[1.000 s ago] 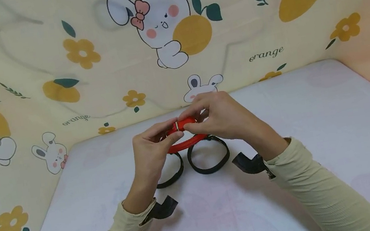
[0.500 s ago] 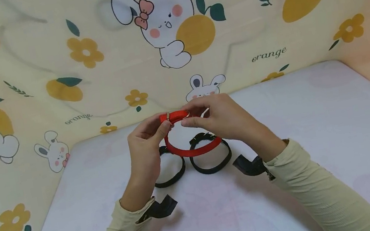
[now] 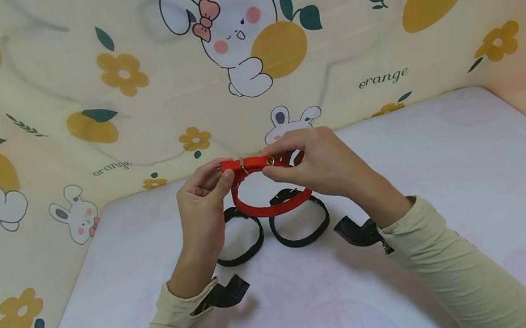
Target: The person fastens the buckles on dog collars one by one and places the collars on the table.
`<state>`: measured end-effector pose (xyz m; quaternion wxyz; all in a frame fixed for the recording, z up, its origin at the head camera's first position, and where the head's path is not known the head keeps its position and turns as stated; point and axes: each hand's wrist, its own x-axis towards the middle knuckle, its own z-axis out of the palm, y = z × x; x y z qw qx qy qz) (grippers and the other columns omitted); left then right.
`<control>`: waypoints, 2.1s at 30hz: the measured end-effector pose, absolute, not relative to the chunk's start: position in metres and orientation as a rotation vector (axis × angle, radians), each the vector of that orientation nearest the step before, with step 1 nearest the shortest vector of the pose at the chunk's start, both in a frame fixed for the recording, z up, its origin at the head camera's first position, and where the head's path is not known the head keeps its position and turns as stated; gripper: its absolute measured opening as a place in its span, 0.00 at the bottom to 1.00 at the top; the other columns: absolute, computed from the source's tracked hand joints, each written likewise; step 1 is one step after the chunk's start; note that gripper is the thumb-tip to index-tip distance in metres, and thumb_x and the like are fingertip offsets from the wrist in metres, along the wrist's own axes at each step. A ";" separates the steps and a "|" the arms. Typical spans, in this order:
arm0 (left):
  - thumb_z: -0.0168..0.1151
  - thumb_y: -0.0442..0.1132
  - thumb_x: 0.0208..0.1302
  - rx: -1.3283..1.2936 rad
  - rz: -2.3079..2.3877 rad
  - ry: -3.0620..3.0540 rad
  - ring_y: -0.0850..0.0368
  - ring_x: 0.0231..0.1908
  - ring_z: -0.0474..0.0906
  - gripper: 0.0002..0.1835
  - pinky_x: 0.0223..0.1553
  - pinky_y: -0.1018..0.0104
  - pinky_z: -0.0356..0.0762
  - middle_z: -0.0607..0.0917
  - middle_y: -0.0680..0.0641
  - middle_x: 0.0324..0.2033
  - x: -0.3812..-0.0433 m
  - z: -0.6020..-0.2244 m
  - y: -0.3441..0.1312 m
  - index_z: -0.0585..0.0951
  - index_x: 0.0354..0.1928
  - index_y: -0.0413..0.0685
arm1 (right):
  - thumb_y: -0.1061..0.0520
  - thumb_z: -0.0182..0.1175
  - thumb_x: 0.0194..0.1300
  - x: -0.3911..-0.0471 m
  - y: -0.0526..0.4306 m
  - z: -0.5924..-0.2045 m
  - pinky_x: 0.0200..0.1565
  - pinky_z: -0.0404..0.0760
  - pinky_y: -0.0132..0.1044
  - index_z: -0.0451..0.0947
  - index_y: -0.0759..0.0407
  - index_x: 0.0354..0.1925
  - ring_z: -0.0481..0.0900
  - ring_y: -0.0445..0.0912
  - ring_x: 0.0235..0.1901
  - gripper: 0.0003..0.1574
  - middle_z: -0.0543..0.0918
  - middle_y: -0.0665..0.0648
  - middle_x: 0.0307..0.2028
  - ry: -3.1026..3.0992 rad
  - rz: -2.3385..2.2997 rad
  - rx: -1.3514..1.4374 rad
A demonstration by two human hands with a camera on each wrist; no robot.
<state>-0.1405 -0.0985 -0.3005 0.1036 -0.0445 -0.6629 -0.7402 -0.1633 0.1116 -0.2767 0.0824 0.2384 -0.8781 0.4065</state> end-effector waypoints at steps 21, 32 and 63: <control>0.61 0.30 0.67 -0.214 -2.367 -1.683 0.59 0.40 0.87 0.12 0.54 0.66 0.82 0.90 0.55 0.36 -0.140 -0.300 -0.099 0.82 0.51 0.38 | 0.54 0.69 0.61 -0.166 0.118 -0.277 0.42 0.80 0.40 0.87 0.48 0.48 0.79 0.43 0.36 0.15 0.86 0.48 0.34 -2.601 1.220 0.807; 0.63 0.32 0.68 -0.290 -2.264 -1.916 0.56 0.42 0.85 0.14 0.55 0.63 0.82 0.87 0.52 0.41 -0.142 -0.300 -0.103 0.79 0.53 0.38 | 0.54 0.70 0.62 -0.166 0.125 -0.274 0.38 0.78 0.35 0.87 0.46 0.49 0.76 0.43 0.37 0.15 0.87 0.46 0.39 -2.580 1.134 0.860; 0.73 0.36 0.59 -0.299 -1.929 -2.221 0.55 0.37 0.86 0.12 0.41 0.70 0.83 0.89 0.42 0.40 -0.142 -0.298 -0.108 0.88 0.45 0.43 | 0.54 0.70 0.60 -0.164 0.123 -0.274 0.42 0.85 0.44 0.88 0.47 0.45 0.81 0.55 0.55 0.13 0.89 0.51 0.43 -2.678 1.036 0.837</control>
